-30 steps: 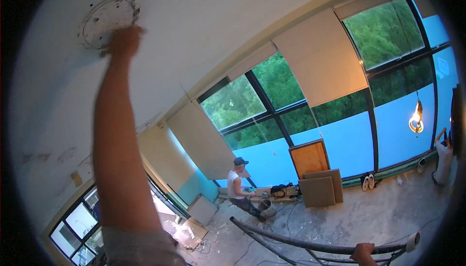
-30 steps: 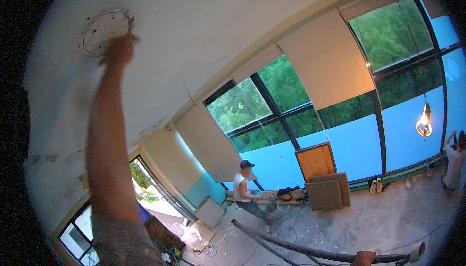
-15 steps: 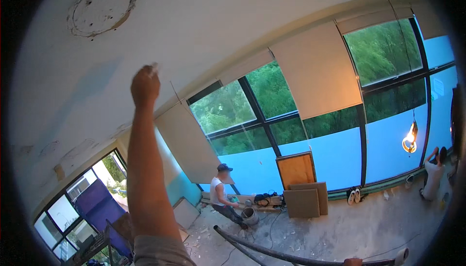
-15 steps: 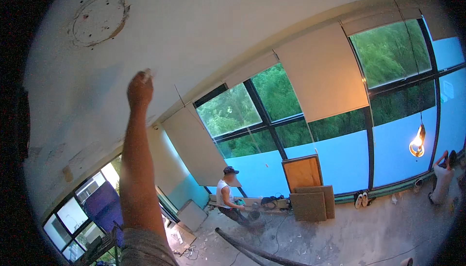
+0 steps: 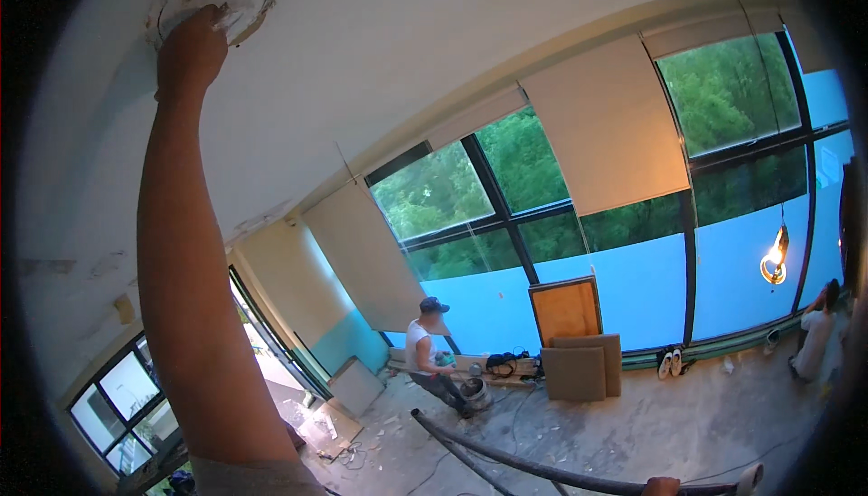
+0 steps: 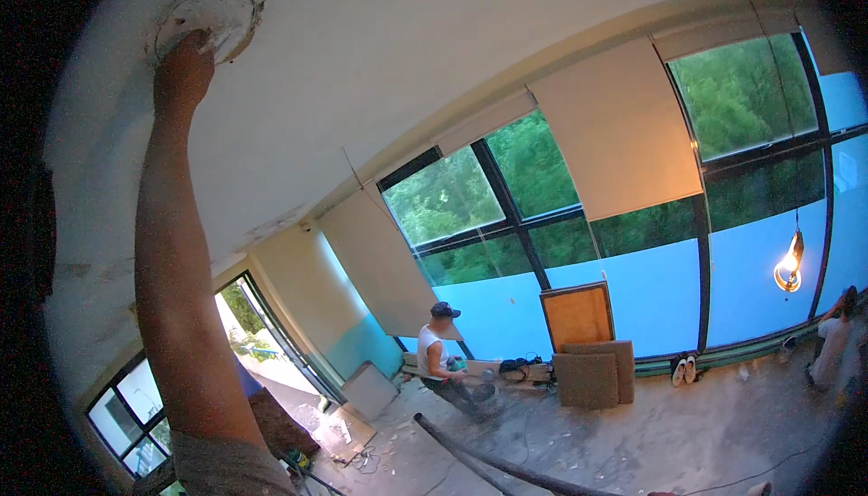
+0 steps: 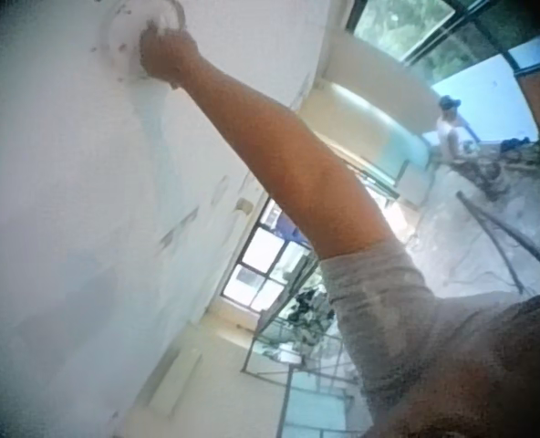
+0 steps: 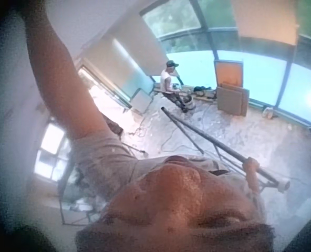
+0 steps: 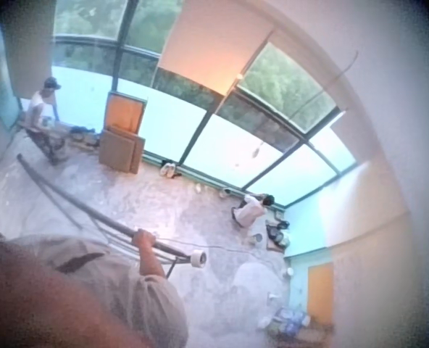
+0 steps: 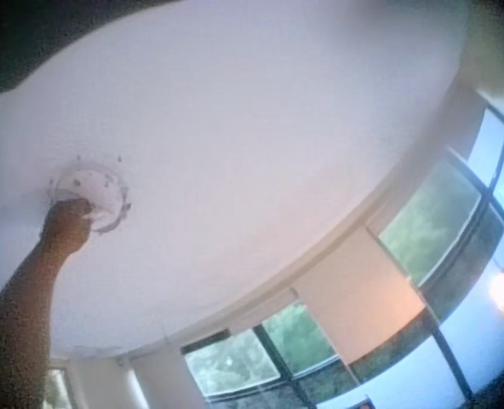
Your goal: The person applies plaster to a hole in the ceiling using a putty knife while standing on a scaffold, repeatedly scooping material from the blade and smoothing it over the surface.
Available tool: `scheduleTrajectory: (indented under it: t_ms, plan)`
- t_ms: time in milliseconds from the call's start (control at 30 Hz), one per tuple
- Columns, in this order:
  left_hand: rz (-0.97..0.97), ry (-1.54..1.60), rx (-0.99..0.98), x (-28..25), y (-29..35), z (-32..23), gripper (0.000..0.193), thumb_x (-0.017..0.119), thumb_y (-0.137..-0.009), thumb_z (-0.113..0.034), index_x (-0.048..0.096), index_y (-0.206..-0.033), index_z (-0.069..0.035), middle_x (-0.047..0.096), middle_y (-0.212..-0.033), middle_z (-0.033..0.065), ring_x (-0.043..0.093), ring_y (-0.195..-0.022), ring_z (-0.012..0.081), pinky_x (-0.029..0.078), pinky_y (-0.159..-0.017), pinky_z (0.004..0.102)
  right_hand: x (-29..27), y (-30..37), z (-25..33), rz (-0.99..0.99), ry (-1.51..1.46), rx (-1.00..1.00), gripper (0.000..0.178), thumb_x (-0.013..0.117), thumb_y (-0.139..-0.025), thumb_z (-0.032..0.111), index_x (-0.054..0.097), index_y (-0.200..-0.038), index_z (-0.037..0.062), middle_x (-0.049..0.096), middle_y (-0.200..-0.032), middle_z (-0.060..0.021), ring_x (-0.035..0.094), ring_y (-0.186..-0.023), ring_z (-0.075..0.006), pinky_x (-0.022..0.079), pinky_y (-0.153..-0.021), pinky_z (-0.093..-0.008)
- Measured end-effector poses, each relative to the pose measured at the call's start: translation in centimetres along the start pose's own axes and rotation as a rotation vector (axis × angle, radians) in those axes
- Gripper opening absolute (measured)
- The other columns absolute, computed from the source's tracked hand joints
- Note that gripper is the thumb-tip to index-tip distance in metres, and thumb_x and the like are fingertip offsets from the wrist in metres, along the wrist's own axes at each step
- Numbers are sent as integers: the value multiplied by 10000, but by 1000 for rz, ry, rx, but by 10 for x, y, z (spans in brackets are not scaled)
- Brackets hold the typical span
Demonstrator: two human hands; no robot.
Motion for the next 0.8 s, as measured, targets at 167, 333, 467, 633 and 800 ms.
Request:
scheduleTrajectory:
  t_ms: [167,333,467,633,800]
  plan:
    - [7,-6,22,3,-5,-6,328,437,-831,-184,560,-1131,-138,611,-1049,132,568,-969,349,449,-834,443,-18,8,4,-42,6,-6,229,557,-726,228,694,-847,91,664,-867,-146,645,-844,-299,517,-710,-392]
    - [15,-29,3,5,-6,-12,326,419,-827,-159,561,-1119,-134,608,-1058,128,571,-964,348,452,-827,453,-15,10,2,-93,-31,-6,208,555,-720,222,691,-815,94,664,-852,-145,646,-829,-301,518,-700,-393]
    - [66,-140,55,-5,-7,-33,314,416,-840,-157,559,-1118,-126,610,-1050,129,582,-949,331,461,-808,448,-7,4,-4,-78,-60,-2,218,555,-719,221,680,-849,100,661,-881,-141,639,-858,-295,509,-734,-391]
    - [60,-107,61,3,-13,-41,278,404,-860,-162,569,-1078,-109,617,-1036,124,590,-940,319,468,-796,442,-7,9,1,-23,-19,-8,237,560,-716,234,670,-884,109,660,-900,-134,633,-883,-289,502,-756,-386]
    - [113,-93,-15,12,-16,-36,316,398,-856,-181,552,-1122,-104,610,-1045,149,578,-965,335,451,-831,448,2,1,-9,-68,-30,18,219,568,-709,238,679,-850,113,662,-881,-133,637,-870,-289,507,-740,-384]
Point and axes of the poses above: each hand's wrist, its own y-axis away from the middle knuckle, its own x-axis out of the palm, z = x × y, the point moved 9 cm from there along -y, towards the middle knuckle
